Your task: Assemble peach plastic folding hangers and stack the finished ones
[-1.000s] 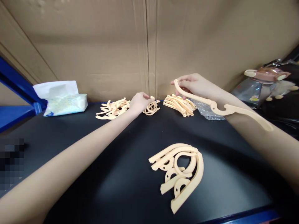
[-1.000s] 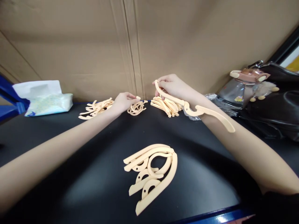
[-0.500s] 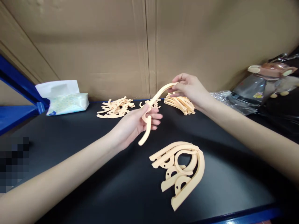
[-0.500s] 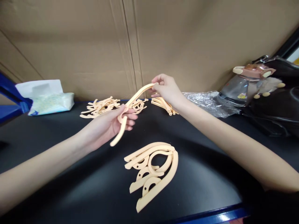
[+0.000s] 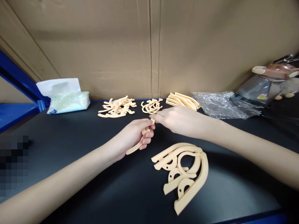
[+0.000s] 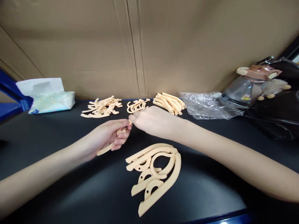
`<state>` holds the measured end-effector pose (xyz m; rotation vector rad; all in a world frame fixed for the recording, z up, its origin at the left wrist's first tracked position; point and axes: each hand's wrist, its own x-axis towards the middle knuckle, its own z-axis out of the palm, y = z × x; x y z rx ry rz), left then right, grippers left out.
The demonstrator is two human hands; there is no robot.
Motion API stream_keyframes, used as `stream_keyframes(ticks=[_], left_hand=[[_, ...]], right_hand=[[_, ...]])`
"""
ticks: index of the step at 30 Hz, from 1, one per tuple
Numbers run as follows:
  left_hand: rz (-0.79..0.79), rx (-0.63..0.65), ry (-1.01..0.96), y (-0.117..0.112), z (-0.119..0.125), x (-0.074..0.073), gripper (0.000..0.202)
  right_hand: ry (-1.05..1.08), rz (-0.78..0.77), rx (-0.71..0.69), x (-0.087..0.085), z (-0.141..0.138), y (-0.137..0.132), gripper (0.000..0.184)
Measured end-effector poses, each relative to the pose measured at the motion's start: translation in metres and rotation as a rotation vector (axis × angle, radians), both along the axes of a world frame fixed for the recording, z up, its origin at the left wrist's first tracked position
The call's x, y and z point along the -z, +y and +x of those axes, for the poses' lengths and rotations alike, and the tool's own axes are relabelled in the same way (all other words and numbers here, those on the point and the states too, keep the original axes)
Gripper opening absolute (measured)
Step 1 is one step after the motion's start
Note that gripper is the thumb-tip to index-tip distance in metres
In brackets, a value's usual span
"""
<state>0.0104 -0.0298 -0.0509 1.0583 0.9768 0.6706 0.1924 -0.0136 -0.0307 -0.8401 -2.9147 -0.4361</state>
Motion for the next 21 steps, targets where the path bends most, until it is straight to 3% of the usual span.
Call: stream_keyframes(ticks=[3,7,9,12,17,19,21], left_hand=[[0.019,0.008,0.033,0.000,0.000,0.000,0.023],[0.118,-0.007,0.099,0.004,0.003,0.001,0.023],[0.225,-0.058,0.143,0.004,0.006,0.000,0.024],[0.419,-0.146,0.200,-0.003,0.011,-0.003,0.023],[0.924,-0.082,0.613,-0.005,0.001,-0.017,0.021],[0.968,-0.087,0.643,0.011,-0.011,-0.025,0.021],[0.897,-0.171,0.708,0.034,-0.026,-0.030,0.018]], right_hand=[[-0.072,0.015,0.020,0.001,-0.001,0.001,0.021],[-0.136,0.223,0.057,0.006,-0.011,-0.006,0.030],[-0.109,0.305,0.130,0.008,-0.016,-0.009,0.033],[-0.023,0.252,0.299,0.005,-0.014,-0.004,0.029],[0.187,0.095,0.588,-0.004,0.026,0.039,0.022],[0.271,0.081,0.674,-0.004,0.046,0.059,0.030],[0.309,0.087,0.703,0.001,0.062,0.075,0.035]])
